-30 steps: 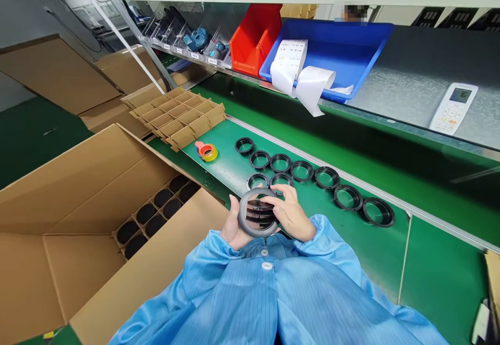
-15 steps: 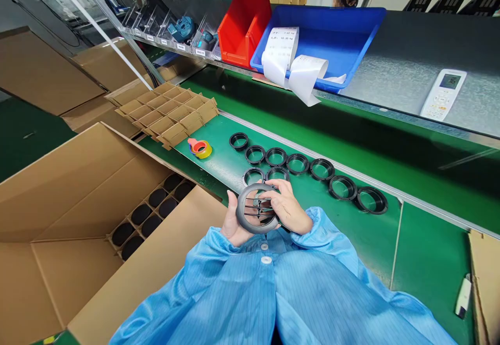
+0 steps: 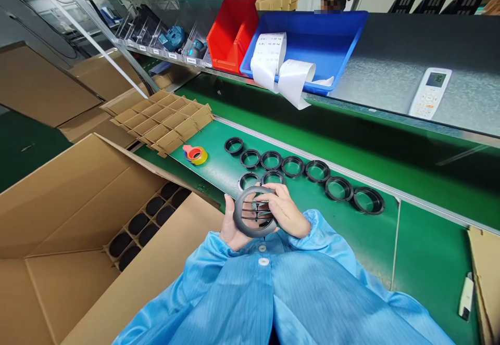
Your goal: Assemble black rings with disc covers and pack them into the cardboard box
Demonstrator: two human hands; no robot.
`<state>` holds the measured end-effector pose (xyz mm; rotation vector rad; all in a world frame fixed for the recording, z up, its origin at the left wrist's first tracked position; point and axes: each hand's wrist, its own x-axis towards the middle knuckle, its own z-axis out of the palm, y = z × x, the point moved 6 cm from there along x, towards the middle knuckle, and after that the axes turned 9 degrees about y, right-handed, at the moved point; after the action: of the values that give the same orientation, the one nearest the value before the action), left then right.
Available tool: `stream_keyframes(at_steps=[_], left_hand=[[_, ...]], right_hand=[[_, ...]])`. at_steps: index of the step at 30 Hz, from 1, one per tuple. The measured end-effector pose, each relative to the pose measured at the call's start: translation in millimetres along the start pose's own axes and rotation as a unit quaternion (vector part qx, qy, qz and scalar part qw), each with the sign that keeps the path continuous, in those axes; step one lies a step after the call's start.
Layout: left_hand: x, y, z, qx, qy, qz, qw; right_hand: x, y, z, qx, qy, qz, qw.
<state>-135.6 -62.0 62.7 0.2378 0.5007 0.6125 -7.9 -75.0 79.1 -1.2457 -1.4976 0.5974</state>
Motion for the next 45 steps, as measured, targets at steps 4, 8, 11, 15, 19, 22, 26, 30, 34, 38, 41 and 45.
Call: stream_keyframes(at_steps=[4, 8, 11, 15, 19, 22, 26, 30, 34, 38, 41, 45], left_hand=[[2.8, -2.5, 1.2, -0.001, 0.005, -0.001, 1.0], [4.4, -3.7, 2.8, 0.0, 0.007, 0.007, 1.0], [5.5, -5.2, 3.8, 0.001, 0.018, 0.01, 1.0], [6.6, -8.2, 5.9, -0.001, 0.024, 0.005, 1.0], [7.0, -9.9, 5.0, 0.006, 0.029, 0.014, 0.999], [7.2, -10.4, 3.7, 0.007, 0.026, 0.024, 0.999], [7.1, -11.1, 2.9, 0.002, 0.021, 0.027, 0.999], [6.2, -11.6, 3.9, 0.007, 0.023, 0.036, 0.999], [5.5, -12.4, 3.6, 0.015, 0.038, 0.044, 0.998], [5.6, -10.6, -1.6, 0.028, 0.06, 0.077, 0.995], [4.9, -8.6, -1.5, 0.035, 0.049, 0.116, 0.991], [1.5, -6.9, 4.1, 0.069, 0.03, 0.158, 0.985]], right_hand=[[-1.0, 1.7, -6.8, 0.025, 0.022, 0.017, 0.999], [-2.8, 3.9, -11.5, 0.033, 0.032, 0.035, 0.998], [-4.8, 6.3, -11.7, 0.034, 0.022, 0.042, 0.998], [-7.5, 11.9, -14.8, 0.04, 0.02, 0.045, 0.998], [-10.1, 17.7, -18.7, 0.045, 0.017, 0.047, 0.998], [-12.6, 20.5, -20.7, 0.051, 0.033, 0.06, 0.996], [-16.7, 21.4, -20.3, 0.074, 0.055, 0.082, 0.992], [-19.7, 21.1, -20.4, 0.096, 0.069, 0.095, 0.988], [-21.8, 22.5, -20.7, 0.131, 0.081, 0.105, 0.982], [-28.1, 34.1, -17.7, 0.193, 0.11, 0.173, 0.96], [-38.0, 46.5, -15.1, 0.228, 0.148, 0.26, 0.926], [-50.8, 45.0, 6.6, 0.329, 0.052, 0.346, 0.877]])
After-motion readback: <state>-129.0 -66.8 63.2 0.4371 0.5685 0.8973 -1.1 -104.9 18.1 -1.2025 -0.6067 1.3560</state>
